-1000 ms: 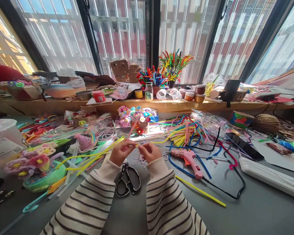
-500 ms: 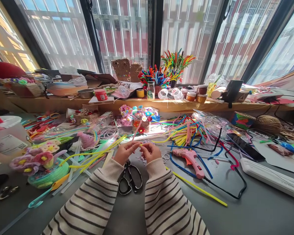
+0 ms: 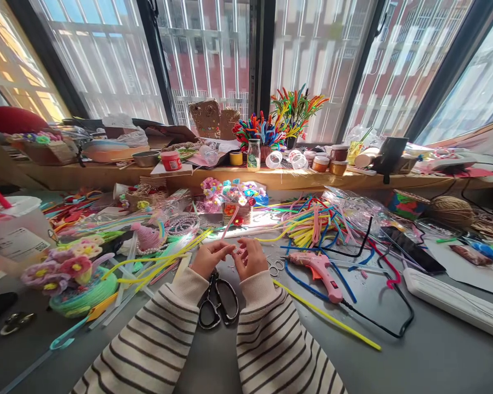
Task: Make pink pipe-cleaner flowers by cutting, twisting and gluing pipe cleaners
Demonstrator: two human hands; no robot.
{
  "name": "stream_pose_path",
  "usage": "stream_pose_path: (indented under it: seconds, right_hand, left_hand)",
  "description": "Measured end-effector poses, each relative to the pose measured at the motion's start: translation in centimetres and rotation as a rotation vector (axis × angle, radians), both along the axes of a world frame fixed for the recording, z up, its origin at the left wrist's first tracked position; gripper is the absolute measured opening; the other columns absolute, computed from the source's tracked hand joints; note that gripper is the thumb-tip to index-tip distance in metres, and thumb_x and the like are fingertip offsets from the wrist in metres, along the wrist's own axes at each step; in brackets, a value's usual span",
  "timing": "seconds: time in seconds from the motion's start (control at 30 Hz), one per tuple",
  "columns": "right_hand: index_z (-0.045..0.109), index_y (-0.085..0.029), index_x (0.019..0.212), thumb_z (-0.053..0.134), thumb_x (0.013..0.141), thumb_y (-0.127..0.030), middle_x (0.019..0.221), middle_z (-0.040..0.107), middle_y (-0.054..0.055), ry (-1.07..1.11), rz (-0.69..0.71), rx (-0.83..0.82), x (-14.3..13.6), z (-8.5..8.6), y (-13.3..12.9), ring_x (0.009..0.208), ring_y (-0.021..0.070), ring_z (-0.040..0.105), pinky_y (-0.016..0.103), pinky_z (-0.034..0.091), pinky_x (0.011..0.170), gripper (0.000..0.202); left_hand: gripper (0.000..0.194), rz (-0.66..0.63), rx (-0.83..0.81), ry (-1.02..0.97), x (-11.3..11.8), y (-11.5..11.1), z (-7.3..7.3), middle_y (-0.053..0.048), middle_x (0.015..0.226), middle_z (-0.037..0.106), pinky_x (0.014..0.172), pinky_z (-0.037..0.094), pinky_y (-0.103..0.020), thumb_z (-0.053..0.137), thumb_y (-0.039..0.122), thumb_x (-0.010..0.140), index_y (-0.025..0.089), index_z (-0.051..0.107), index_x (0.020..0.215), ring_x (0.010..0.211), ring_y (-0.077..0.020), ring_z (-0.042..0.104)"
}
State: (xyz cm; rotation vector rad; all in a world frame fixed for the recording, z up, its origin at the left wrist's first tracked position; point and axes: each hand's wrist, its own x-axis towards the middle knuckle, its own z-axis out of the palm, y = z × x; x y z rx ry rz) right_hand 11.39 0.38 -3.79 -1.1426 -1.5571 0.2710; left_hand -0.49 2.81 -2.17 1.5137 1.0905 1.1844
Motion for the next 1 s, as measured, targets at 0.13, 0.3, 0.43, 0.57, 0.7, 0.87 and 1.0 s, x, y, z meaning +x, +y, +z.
stream_pose_path:
  seconds: [0.13,0.3,0.43,0.57,0.7,0.87,1.0]
  right_hand:
    - [0.055,-0.015,0.079,0.045,0.072,-0.025,0.072,0.050,0.004,-0.087,0.002,0.079,0.13,-0.07,0.11,0.051,0.0087,0.048,0.020,0.043,0.046,0.015]
    - [0.056,-0.015,0.071,0.047,0.072,-0.026,0.064,0.051,0.002,-0.109,-0.040,0.077,0.42,-0.26,0.22,0.048,0.0083,0.046,0.018,0.039,0.042,0.015]
    - [0.057,-0.014,0.066,0.048,0.072,-0.025,0.061,0.051,0.002,-0.157,-0.066,0.095,0.44,-0.21,0.10,0.046,0.0082,0.045,0.019,0.038,0.044,0.015]
    - [0.057,-0.016,0.062,0.049,0.072,-0.024,0.059,0.052,0.001,-0.165,-0.086,0.093,0.43,-0.14,0.00,0.047,0.0086,0.045,0.019,0.036,0.043,0.015]
    - [0.058,-0.016,0.061,0.050,0.072,-0.025,0.058,0.052,0.001,-0.154,-0.096,0.097,0.52,-0.14,-0.03,0.047,0.0090,0.046,0.019,0.037,0.044,0.016]
    - [0.059,-0.017,0.064,0.053,0.069,-0.023,0.060,0.054,0.001,-0.128,-0.114,0.090,0.57,-0.25,-0.03,0.049,0.0094,0.047,0.019,0.038,0.046,0.010]
    - [0.059,-0.017,0.064,0.052,0.069,-0.022,0.060,0.054,0.000,-0.120,-0.120,0.099,0.49,-0.22,-0.09,0.050,0.0092,0.048,0.018,0.038,0.046,0.010]
  left_hand:
    - [0.022,-0.044,-0.005,0.024,0.05,-0.09,0.00,0.001,0.052,0.055,0.045,0.035,-0.020,0.057,0.035,0.057,0.013,0.062,0.059,0.045,-0.0072,0.042]
    - [0.022,-0.062,-0.008,0.037,-0.12,-0.13,-0.08,0.001,0.053,0.055,0.046,0.034,-0.019,0.055,0.034,0.059,0.014,0.062,0.060,0.045,-0.0067,0.041]
    - [0.020,-0.061,0.012,0.063,-0.10,-0.09,-0.05,0.001,0.053,0.055,0.047,0.035,-0.019,0.055,0.033,0.060,0.014,0.061,0.058,0.046,-0.0070,0.043]
    - [0.021,-0.063,0.025,0.090,0.04,-0.23,0.22,0.001,0.052,0.055,0.046,0.035,-0.019,0.054,0.034,0.060,0.014,0.061,0.057,0.046,-0.0074,0.043]
    - [0.023,-0.058,0.040,0.120,0.05,-0.35,0.26,0.001,0.052,0.055,0.047,0.036,-0.020,0.052,0.035,0.062,0.015,0.060,0.056,0.046,-0.0078,0.043]
    - [0.029,0.039,0.038,0.088,-0.14,-0.23,0.00,0.000,0.054,0.055,0.048,0.036,-0.020,0.047,0.039,0.066,0.014,0.058,0.056,0.046,-0.0077,0.043]
    - [0.030,0.014,0.022,0.072,-0.14,-0.26,0.12,0.000,0.054,0.054,0.048,0.035,-0.020,0.046,0.039,0.067,0.014,0.057,0.054,0.045,-0.0071,0.042]
